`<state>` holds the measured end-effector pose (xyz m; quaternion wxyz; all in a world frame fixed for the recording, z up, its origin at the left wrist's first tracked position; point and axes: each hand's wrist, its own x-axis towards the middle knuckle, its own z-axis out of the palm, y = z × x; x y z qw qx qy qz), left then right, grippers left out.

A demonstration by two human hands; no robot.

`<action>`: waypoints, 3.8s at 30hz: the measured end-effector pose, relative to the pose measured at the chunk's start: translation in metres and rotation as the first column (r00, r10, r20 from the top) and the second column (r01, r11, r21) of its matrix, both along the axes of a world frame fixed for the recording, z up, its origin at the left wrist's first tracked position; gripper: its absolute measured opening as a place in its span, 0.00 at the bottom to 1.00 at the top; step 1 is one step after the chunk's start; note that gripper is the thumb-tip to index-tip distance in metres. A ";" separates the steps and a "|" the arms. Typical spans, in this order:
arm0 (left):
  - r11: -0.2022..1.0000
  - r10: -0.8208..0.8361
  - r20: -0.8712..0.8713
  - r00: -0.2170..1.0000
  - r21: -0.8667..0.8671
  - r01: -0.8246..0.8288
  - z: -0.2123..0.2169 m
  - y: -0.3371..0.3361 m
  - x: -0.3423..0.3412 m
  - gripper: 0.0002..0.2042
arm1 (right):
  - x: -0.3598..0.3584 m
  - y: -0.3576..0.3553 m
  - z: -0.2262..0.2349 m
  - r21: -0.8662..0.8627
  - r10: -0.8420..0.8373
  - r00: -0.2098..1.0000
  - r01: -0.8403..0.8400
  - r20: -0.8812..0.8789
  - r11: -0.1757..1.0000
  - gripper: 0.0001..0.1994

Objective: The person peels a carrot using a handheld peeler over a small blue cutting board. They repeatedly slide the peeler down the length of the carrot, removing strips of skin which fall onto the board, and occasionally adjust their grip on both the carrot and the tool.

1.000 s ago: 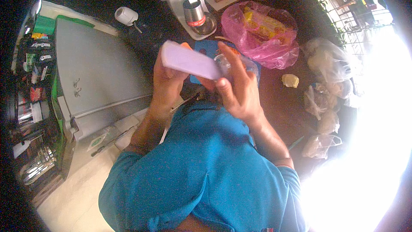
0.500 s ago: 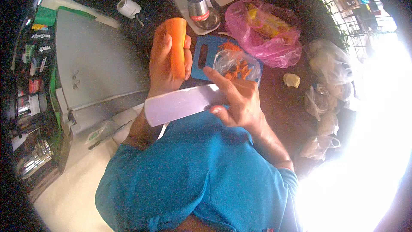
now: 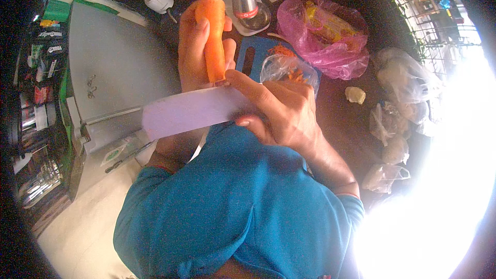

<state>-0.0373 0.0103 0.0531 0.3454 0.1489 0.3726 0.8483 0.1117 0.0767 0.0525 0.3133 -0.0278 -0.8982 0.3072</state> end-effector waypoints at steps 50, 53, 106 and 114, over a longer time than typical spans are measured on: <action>0.999 0.035 -0.006 0.999 -0.025 -0.035 0.012 0.003 0.012 0.13 | -0.001 -0.003 0.011 -0.194 -0.043 0.998 0.050 0.042 0.980 0.34; 1.000 0.016 -0.009 1.000 -0.004 -0.016 0.008 0.006 0.010 0.13 | 0.003 0.000 0.012 -0.156 0.003 0.999 0.004 0.045 0.988 0.35; 0.977 -0.123 -0.057 0.991 -0.180 0.111 0.001 0.033 0.023 0.16 | 0.012 0.013 -0.006 -0.143 -0.106 0.993 0.113 0.057 0.983 0.29; 0.978 -0.122 -0.119 0.985 -0.185 0.098 -0.007 0.045 0.025 0.15 | 0.018 0.020 -0.004 -0.181 -0.128 0.982 0.153 0.142 0.972 0.28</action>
